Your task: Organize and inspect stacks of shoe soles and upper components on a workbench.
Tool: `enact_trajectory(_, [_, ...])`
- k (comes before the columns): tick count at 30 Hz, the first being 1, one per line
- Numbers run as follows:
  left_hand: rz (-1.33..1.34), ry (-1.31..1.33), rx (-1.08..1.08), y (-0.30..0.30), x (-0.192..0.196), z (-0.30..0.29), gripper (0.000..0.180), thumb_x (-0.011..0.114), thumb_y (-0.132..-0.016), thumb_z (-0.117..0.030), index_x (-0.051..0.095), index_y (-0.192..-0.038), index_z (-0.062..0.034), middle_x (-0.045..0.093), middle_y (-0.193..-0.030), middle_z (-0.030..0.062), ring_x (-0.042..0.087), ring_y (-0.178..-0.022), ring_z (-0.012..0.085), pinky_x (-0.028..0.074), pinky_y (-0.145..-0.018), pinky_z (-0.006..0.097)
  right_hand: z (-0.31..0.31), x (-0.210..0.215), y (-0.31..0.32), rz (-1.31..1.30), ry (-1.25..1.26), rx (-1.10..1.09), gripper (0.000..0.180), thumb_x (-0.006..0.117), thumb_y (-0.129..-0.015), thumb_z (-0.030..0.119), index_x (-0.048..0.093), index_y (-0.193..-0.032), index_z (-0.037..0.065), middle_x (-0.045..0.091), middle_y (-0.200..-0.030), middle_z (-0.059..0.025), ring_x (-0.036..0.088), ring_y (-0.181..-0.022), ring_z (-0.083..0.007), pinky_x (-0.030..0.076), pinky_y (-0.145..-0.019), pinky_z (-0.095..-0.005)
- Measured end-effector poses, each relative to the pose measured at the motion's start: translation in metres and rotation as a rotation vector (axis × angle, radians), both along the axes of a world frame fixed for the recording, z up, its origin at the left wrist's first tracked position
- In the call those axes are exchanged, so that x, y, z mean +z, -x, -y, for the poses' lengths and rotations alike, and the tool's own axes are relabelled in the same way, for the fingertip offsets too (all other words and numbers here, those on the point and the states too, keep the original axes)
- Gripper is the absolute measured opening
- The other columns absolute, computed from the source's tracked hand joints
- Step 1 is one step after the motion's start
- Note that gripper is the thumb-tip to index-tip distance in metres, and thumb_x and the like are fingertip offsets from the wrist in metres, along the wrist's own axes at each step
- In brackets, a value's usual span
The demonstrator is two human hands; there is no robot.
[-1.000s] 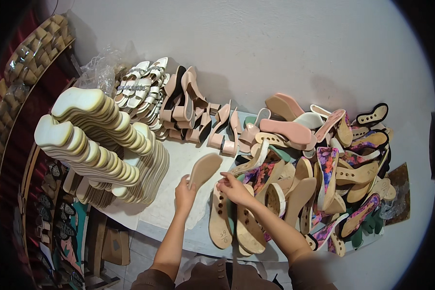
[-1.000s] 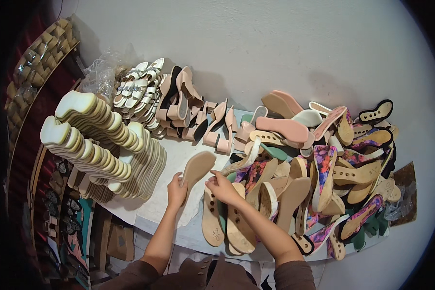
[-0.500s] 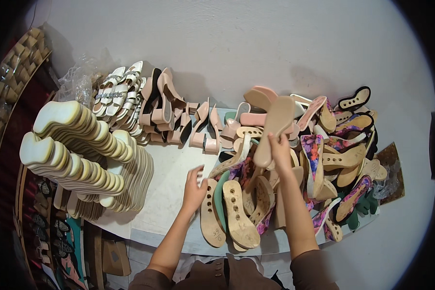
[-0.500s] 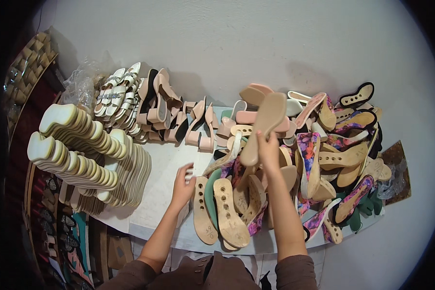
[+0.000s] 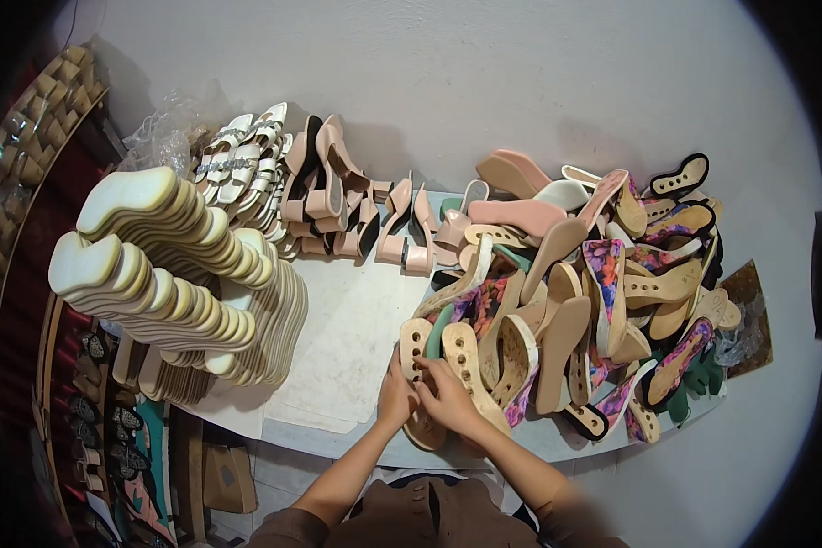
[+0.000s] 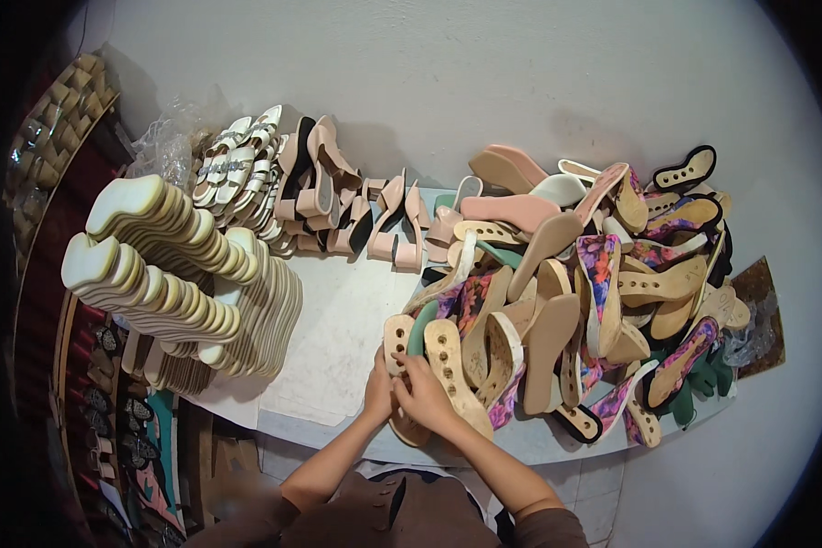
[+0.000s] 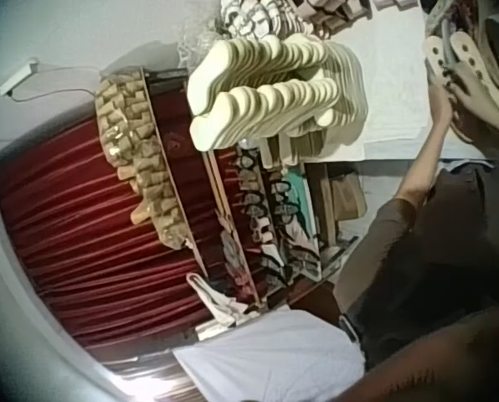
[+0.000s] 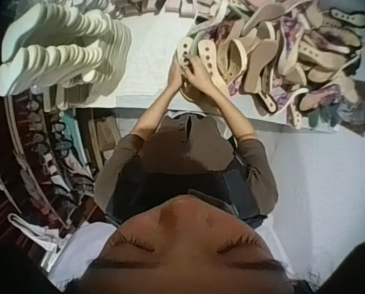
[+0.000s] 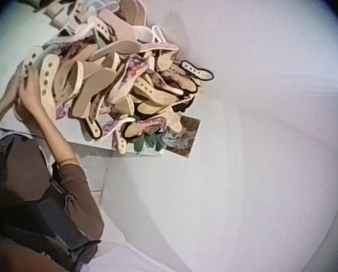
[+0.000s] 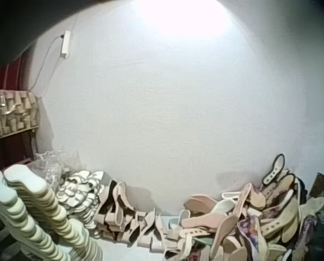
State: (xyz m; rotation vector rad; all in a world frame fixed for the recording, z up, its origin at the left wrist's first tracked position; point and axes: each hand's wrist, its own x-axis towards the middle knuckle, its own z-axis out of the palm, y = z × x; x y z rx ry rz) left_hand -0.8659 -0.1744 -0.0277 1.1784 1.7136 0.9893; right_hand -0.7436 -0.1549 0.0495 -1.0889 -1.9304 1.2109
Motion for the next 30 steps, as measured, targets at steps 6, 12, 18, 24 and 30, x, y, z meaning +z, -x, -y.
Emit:
enact_trajectory(6, [-0.391, -0.087, 0.098, 0.004, -0.017, 0.016, 0.077, 0.061, -0.076, -0.018, 0.017, -0.137, -0.0021, 0.048, -0.12, 0.0263, 0.051, -0.107, 0.0394, 0.044, -0.085, 0.043, 0.02, -0.022, 0.023, 0.012, 0.001, -0.176, 0.04, 0.05, -0.082, 0.007, 0.045, -0.121, -0.003, 0.049, -0.107, -0.0226, 0.049, -0.103, -0.0347, 0.04, -0.089, -0.0385])
enact_trajectory(12, [-0.364, -0.068, 0.08, 0.044, 0.047, 0.035, 0.098, 0.071, -0.064, -0.025, 0.013, -0.138, 0.0038, 0.044, -0.123, 0.0289, 0.049, -0.106, 0.0415, 0.044, -0.085, 0.044, 0.032, -0.041, 0.032, -0.003, 0.003, -0.224, 0.039, 0.051, -0.086, 0.009, 0.045, -0.124, 0.0, 0.05, -0.116, -0.0195, 0.053, -0.107, -0.0281, 0.044, -0.089, -0.0351])
enact_trajectory(18, [-0.541, -0.025, 0.098, 0.092, 0.018, 0.052, 0.104, 0.072, -0.061, -0.026, 0.011, -0.138, 0.0066, 0.049, -0.11, 0.0268, 0.052, -0.099, 0.0389, 0.045, -0.083, 0.042, 0.049, -0.061, 0.068, -0.016, 0.163, -0.043, 0.037, 0.052, -0.087, 0.012, 0.046, -0.122, -0.001, 0.051, -0.116, -0.0176, 0.054, -0.107, -0.027, 0.045, -0.088, -0.0359])
enact_trajectory(24, [-0.555, -0.106, 0.105, 0.102, -0.001, 0.061, 0.103, 0.071, -0.061, -0.024, 0.01, -0.139, 0.0056, 0.046, -0.113, 0.0288, 0.05, -0.1, 0.0412, 0.044, -0.085, 0.042, 0.054, -0.085, 0.076, 0.09, 0.161, 0.013, 0.039, 0.053, -0.086, 0.014, 0.046, -0.121, -0.002, 0.052, -0.113, -0.0193, 0.056, -0.101, -0.0278, 0.046, -0.086, -0.0347])
enact_trajectory(30, [-0.433, -0.139, 0.052, 0.104, -0.003, 0.061, 0.1, 0.068, -0.062, -0.021, 0.009, -0.139, 0.0045, 0.043, -0.117, 0.0293, 0.048, -0.105, 0.0427, 0.042, -0.089, 0.043, 0.06, -0.092, 0.072, 0.066, 0.174, 0.031, 0.039, 0.053, -0.085, 0.013, 0.047, -0.12, -0.002, 0.052, -0.111, -0.0199, 0.057, -0.098, -0.0279, 0.045, -0.086, -0.0347])
